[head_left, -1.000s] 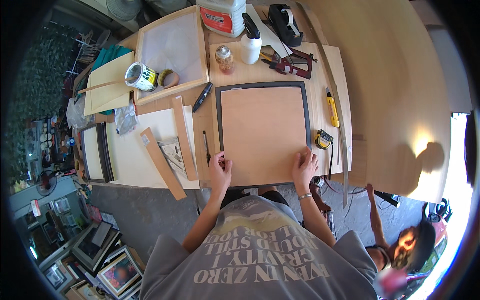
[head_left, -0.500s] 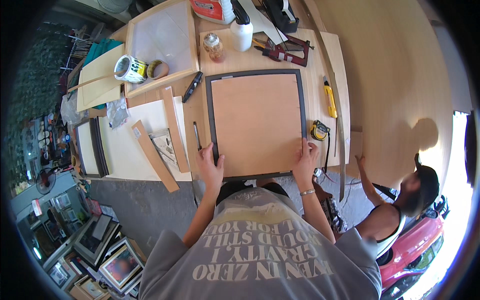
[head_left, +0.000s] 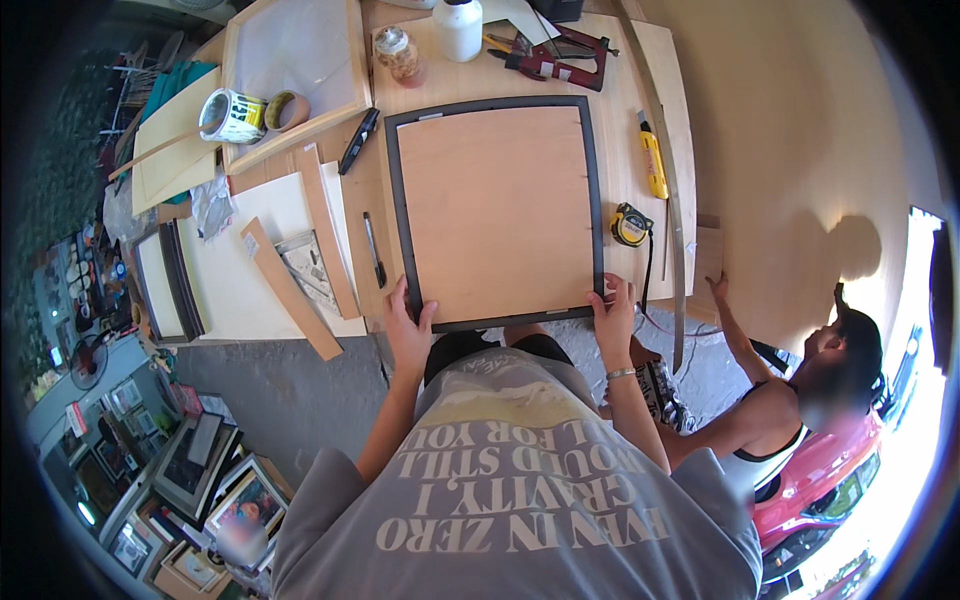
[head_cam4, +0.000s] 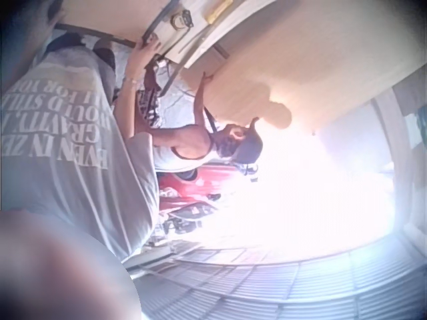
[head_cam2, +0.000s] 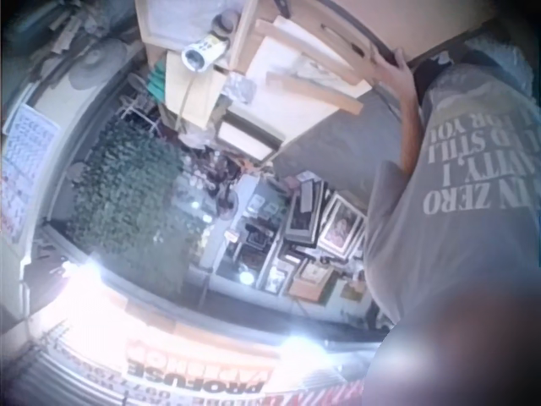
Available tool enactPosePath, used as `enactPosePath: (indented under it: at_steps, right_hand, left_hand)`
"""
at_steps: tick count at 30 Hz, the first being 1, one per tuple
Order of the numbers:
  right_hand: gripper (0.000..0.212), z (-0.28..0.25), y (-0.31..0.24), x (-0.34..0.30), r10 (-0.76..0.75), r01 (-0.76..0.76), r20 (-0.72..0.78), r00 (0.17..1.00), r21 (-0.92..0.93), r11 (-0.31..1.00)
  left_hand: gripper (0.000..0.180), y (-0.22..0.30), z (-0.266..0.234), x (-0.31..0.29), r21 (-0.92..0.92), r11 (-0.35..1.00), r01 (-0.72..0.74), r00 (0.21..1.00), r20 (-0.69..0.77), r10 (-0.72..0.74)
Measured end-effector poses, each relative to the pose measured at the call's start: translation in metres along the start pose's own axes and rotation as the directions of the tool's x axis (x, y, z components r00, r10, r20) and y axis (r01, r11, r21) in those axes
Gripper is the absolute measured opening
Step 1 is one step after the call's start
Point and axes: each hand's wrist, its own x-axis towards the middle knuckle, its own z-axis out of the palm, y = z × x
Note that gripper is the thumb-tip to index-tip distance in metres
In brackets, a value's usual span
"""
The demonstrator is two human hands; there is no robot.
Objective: The person assembles a picture frame by placing a mat board into the frame, inserting the backing board, and securing the frame with small metal tabs. The person repeatedly flips the frame to check alignment and fit.
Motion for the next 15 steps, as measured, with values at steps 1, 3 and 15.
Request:
enactPosePath:
  at_steps: [1,3,15]
  right_hand:
    - [0.032,0.005,-0.004,-0.006,-0.034,0.036,0.017,0.999,-0.092,0.995]
    - [0.028,0.006,-0.007,-0.013,-0.192,0.176,-0.062,0.979,-0.205,0.963]
    - [0.025,0.012,0.006,-0.012,-0.044,0.043,-0.121,0.992,-0.009,0.999]
  left_hand:
    - [0.063,0.001,-0.002,-0.003,0.042,0.999,0.001,1.000,-0.014,0.000]
    - [0.063,0.005,0.000,-0.007,0.053,0.998,-0.046,0.994,-0.101,0.051]
    - [0.058,0.021,0.036,0.021,0.100,0.992,-0.077,0.983,-0.161,0.092]
